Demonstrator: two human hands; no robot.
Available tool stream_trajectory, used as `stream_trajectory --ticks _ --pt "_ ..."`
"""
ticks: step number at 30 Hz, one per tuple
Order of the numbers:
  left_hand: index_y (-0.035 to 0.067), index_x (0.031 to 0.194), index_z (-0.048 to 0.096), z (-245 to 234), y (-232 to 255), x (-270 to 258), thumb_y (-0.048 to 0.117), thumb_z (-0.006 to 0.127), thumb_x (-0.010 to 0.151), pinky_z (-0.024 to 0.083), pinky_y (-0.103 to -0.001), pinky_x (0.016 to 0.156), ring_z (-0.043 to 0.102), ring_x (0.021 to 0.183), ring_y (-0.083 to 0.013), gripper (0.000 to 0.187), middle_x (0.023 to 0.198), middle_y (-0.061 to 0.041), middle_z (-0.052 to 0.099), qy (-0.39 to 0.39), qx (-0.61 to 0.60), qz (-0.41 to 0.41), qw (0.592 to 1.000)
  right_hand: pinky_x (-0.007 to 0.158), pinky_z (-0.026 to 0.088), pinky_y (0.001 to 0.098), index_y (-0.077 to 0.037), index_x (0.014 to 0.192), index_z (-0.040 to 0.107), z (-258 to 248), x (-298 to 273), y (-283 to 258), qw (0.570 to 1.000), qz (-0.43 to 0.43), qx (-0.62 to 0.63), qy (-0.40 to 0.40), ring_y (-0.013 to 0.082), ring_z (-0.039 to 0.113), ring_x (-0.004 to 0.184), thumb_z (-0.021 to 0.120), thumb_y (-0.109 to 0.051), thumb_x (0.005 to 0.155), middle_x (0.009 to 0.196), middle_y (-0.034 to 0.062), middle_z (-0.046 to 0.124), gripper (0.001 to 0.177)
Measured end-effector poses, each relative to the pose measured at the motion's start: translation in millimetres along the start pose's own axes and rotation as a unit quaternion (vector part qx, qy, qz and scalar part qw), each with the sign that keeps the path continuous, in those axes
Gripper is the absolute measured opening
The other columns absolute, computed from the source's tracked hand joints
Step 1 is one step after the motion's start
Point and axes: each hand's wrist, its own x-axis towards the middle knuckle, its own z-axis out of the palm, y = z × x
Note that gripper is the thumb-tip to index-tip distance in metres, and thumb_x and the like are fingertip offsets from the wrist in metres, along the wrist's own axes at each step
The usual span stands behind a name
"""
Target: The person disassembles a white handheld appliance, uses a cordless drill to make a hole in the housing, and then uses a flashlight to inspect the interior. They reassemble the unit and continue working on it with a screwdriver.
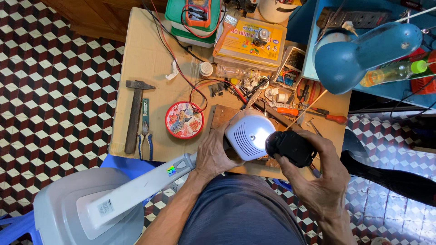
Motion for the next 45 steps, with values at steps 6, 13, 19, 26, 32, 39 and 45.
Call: stream_trajectory --ticks 6,13,19,26,32,39,45 --pt "-0.002 0.149 0.033 1.8 -3.3 0.0 0.064 0.094 0.054 0.050 -0.049 0.099 0.062 0.117 -0.0374 0.131 0.128 -0.026 0.059 0.006 -0.020 0.017 1.000 0.096 0.061 0.0348 -0.002 0.126 0.057 1.1 -0.9 -13.7 1.000 -0.018 0.007 0.002 0.0251 0.072 0.111 0.086 -0.016 0.077 0.120 0.0170 0.070 0.059" --pt "0.002 0.147 0.039 2.7 -4.1 -2.9 0.061 0.094 0.056 0.052 -0.047 0.099 0.065 0.115 -0.0346 0.122 0.131 -0.022 0.062 0.018 -0.012 0.031 0.999 0.096 0.063 0.0349 -0.002 0.128 0.057 5.9 0.4 -11.8 0.999 -0.018 0.030 -0.010 0.0260 0.072 0.112 0.086 -0.015 0.076 0.120 0.0174 0.069 0.060" --pt "0.002 0.148 0.039 2.6 -4.6 -3.9 0.055 0.097 0.054 0.053 -0.046 0.098 0.066 0.114 -0.0337 0.122 0.125 -0.020 0.064 -0.002 -0.018 0.000 1.000 0.094 0.061 0.0347 -0.003 0.126 0.058 3.7 -5.3 -20.4 1.000 -0.028 0.010 0.003 0.0258 0.072 0.111 0.086 -0.014 0.074 0.120 0.0166 0.070 0.060" --pt "0.001 0.145 0.039 4.7 -5.8 -3.2 0.053 0.098 0.051 0.051 -0.047 0.103 0.064 0.120 -0.0351 0.122 0.133 -0.022 0.060 0.012 -0.014 0.025 1.000 0.094 0.060 0.0345 -0.002 0.124 0.060 0.8 -1.9 -25.5 1.000 -0.004 0.015 0.013 0.0252 0.073 0.110 0.087 -0.013 0.073 0.118 0.0157 0.071 0.059" --pt "0.001 0.144 0.039 7.5 -8.4 -4.8 0.051 0.097 0.053 0.050 -0.046 0.107 0.062 0.125 -0.0355 0.119 0.139 -0.022 0.058 0.017 -0.014 0.035 0.999 0.094 0.060 0.0357 -0.002 0.123 0.061 2.0 -0.3 -24.2 1.000 0.013 0.008 0.021 0.0251 0.073 0.109 0.088 -0.014 0.073 0.116 0.0153 0.072 0.058" --pt "0.000 0.145 0.037 8.3 -9.5 -4.7 0.055 0.098 0.052 0.049 -0.047 0.109 0.061 0.125 -0.0352 0.124 0.139 -0.022 0.057 0.018 -0.005 0.045 0.999 0.096 0.061 0.0352 -0.002 0.126 0.058 1.8 -0.8 -19.5 1.000 -0.001 0.011 0.013 0.0263 0.072 0.113 0.088 -0.016 0.074 0.121 0.0166 0.071 0.061" --pt "0.002 0.146 0.038 7.4 -7.8 -5.5 0.052 0.099 0.051 0.050 -0.046 0.106 0.062 0.126 -0.0356 0.123 0.142 -0.021 0.058 0.017 -0.021 0.024 0.999 0.096 0.061 0.0366 -0.001 0.126 0.057 -0.3 -3.1 -25.0 1.000 -0.028 -0.005 0.010 0.0279 0.072 0.114 0.086 -0.014 0.074 0.122 0.0182 0.070 0.062"
